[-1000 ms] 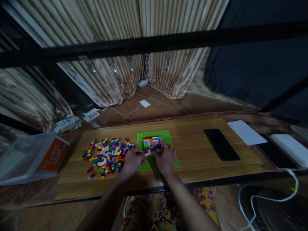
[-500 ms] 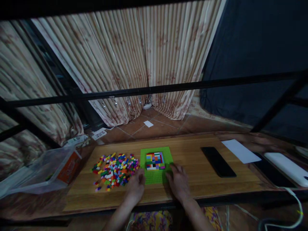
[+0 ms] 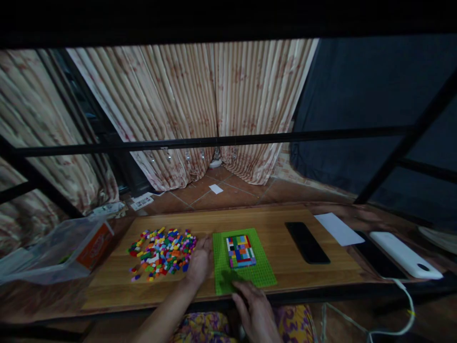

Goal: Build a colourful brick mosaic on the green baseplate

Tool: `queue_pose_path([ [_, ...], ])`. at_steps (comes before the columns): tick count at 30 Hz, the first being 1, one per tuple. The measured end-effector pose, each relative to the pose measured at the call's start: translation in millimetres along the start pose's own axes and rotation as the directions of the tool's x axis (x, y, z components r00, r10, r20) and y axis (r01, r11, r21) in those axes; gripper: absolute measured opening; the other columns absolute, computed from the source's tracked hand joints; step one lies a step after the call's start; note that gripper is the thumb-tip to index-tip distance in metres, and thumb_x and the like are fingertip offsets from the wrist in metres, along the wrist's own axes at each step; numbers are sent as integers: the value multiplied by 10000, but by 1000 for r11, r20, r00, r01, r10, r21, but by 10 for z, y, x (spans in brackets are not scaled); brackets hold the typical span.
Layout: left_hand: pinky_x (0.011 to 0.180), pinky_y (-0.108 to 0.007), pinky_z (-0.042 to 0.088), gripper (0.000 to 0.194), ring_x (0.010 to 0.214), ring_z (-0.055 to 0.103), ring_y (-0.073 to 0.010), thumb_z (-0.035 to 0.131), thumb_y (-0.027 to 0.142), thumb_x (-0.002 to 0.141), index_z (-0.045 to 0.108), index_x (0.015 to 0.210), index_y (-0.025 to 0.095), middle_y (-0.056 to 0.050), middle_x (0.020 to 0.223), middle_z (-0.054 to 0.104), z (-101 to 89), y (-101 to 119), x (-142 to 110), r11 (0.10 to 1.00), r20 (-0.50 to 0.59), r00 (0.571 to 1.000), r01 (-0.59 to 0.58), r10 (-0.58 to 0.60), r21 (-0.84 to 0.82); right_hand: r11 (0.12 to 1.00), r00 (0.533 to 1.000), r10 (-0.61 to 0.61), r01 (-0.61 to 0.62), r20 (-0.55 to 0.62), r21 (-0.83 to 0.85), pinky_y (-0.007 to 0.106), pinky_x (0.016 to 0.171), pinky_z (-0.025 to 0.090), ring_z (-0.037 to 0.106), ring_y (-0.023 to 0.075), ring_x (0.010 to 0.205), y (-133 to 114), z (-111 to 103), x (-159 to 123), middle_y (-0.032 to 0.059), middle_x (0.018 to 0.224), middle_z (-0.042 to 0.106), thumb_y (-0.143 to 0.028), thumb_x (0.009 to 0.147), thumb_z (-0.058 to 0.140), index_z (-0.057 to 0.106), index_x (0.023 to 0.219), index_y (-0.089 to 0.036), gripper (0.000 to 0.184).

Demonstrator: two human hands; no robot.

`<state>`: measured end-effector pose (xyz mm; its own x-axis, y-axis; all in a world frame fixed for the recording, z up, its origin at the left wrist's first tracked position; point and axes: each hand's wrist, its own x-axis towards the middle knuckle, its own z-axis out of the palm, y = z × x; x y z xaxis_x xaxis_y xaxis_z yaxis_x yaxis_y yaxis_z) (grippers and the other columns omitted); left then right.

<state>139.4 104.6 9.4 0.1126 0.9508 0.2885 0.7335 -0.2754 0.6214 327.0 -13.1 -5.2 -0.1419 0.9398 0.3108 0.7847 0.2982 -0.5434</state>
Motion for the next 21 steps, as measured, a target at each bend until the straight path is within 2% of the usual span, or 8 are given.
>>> queue_pose_path([
  [2, 1094, -405, 359, 494, 1268, 468, -253, 391, 17, 788, 541, 1253, 95, -168, 1292, 552, 0, 18, 20, 1000, -32, 999, 19, -19, 6, 1000, 997, 8, -7, -79, 21, 353, 891, 498, 617, 217, 1034, 59, -90, 88, 59, 1113, 663, -357, 938, 421, 635, 1123, -269, 296],
  [5, 1081, -408, 382, 441, 1254, 482, -249, 403, 111, 848, 521, 1273, 112, -159, 1313, 535, 44, 85, -222, 1000, -27, 999, 22, -22, 7, 989, 978, 52, -79, -204, -126, 440, 946, 452, 560, 270, 1120, 304, -181, 265, 103, 1205, 611, -389, 919, 428, 617, 1177, -242, 352],
  [9, 1089, -459, 373, 508, 1317, 414, -270, 497, 291, 866, 443, 1357, 174, -129, 1420, 451, 142, 183, -705, 997, 144, 986, -80, 81, -12, 909, 969, 189, -235, -161, -343, 497, 976, 397, 461, 319, 1231, 549, -69, 369, 155, 1315, 528, -473, 914, 397, 541, 1281, -181, 491],
  [11, 1109, -500, 332, 557, 1351, 363, -291, 540, 317, 843, 428, 1373, 187, -119, 1450, 419, 154, 201, -830, 991, 229, 965, -131, 128, -2, 876, 967, 216, -254, -137, -410, 512, 1012, 348, 413, 325, 1277, 536, 59, 366, 173, 1355, 488, -491, 920, 373, 521, 1304, -161, 528],
  [13, 1118, -523, 307, 577, 1364, 337, -306, 577, 313, 817, 444, 1363, 182, -121, 1458, 409, 127, 191, -848, 989, 270, 954, -144, 134, 20, 854, 963, 235, -269, -132, -445, 535, 1035, 301, 375, 334, 1307, 471, 172, 363, 185, 1386, 454, -501, 921, 362, 503, 1324, -155, 549],
  [17, 1117, -517, 315, 557, 1359, 347, -305, 590, 303, 806, 474, 1336, 174, -130, 1446, 423, 23, 123, -746, 987, 286, 948, -157, 142, 30, 876, 951, 285, -308, -117, -372, 567, 1033, 284, 380, 351, 1301, 421, 198, 410, 176, 1400, 447, -550, 908, 349, 511, 1314, -176, 575],
  [19, 1117, -503, 321, 516, 1355, 358, -287, 551, 297, 833, 476, 1331, 182, -121, 1440, 433, -24, 89, -722, 985, 281, 947, -172, 157, 27, 914, 944, 312, -328, -102, -239, 552, 1020, 317, 439, 338, 1257, 481, 100, 469, 161, 1350, 506, -550, 914, 317, 537, 1281, -181, 565],
  [21, 1116, -495, 326, 503, 1352, 365, -276, 534, 294, 844, 474, 1331, 185, -117, 1441, 432, -62, 61, -740, 985, 268, 950, -172, 158, 30, 934, 928, 350, -356, -126, -34, 534, 1011, 346, 499, 319, 1198, 566, -41, 568, 152, 1273, 570, -536, 918, 291, 566, 1236, -177, 553],
])
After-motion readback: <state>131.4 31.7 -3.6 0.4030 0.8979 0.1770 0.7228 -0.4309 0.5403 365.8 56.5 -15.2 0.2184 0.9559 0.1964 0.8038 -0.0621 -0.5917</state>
